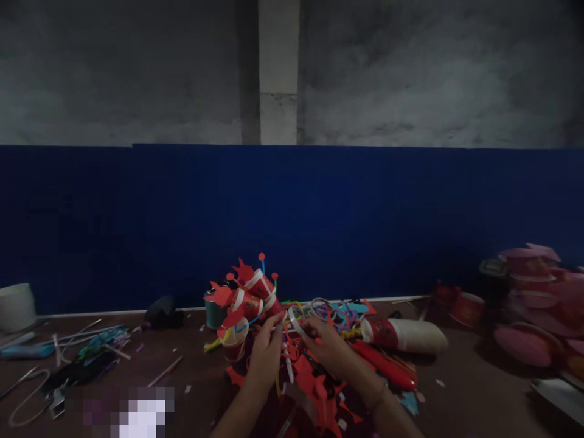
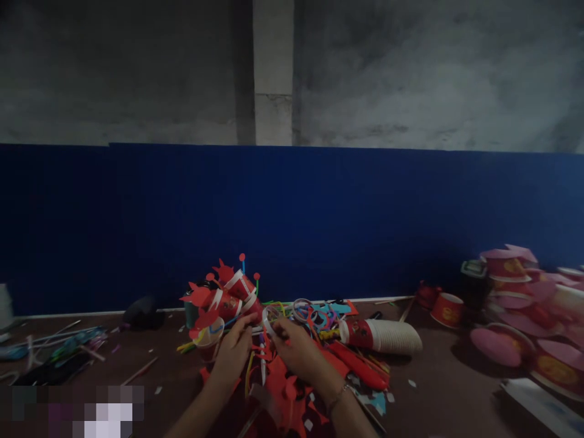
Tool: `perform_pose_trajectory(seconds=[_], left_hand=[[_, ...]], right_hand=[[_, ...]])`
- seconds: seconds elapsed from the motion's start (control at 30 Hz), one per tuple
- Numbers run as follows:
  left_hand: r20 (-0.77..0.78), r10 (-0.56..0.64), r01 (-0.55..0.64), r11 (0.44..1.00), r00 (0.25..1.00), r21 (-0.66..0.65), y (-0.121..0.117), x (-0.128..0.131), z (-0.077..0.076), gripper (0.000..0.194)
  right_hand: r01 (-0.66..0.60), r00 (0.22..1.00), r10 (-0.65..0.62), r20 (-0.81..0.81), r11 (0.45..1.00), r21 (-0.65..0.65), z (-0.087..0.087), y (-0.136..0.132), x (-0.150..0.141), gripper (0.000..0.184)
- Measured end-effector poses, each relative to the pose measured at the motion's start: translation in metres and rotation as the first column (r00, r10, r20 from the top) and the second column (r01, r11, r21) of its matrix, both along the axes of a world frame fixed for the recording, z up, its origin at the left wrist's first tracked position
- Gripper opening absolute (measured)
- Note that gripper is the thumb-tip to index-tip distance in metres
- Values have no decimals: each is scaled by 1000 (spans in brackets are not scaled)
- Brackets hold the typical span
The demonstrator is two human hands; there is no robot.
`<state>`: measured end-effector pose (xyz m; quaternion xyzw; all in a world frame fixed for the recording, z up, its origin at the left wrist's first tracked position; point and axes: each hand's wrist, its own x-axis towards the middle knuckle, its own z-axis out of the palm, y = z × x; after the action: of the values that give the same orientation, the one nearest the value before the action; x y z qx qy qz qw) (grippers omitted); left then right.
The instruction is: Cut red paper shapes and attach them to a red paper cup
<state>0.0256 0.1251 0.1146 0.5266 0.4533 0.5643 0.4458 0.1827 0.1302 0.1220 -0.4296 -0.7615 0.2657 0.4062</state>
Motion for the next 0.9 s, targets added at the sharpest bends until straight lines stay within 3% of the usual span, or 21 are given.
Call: perform_pose_trajectory(seconds=[0.17, 0.33, 0.5, 0.63, 0.73, 0.9], left_hand=[[-213, -105, 134, 983, 971, 123, -2, -1, -3, 46], [-441, 102, -14, 980, 892, 199, -4, -4, -4, 34], [-422, 177, -103, 976, 889, 194, -2, -3, -5, 14], [-408, 198, -126, 972, 891, 196, -3, -2, -3, 29], [-401, 176, -99, 973, 899, 206, -5, -4, -1, 39], [-405, 123, -37, 976, 906, 215, -5, -8, 2, 19]], right_hand=[[-49, 999, 49, -4, 999, -3, 5, -7, -2, 16], [-53, 998, 53, 23, 999, 2, 13, -14, -3, 17], [-63, 998, 63, 23, 998, -16, 19, -18, -5, 21], [-89, 996, 89, 5, 996, -5, 19, -17, -4, 20], [-68, 997, 68, 38, 998, -5, 19, -16, -3, 18], [-35, 996, 36, 84, 999, -16, 20, -16, -4, 19]])
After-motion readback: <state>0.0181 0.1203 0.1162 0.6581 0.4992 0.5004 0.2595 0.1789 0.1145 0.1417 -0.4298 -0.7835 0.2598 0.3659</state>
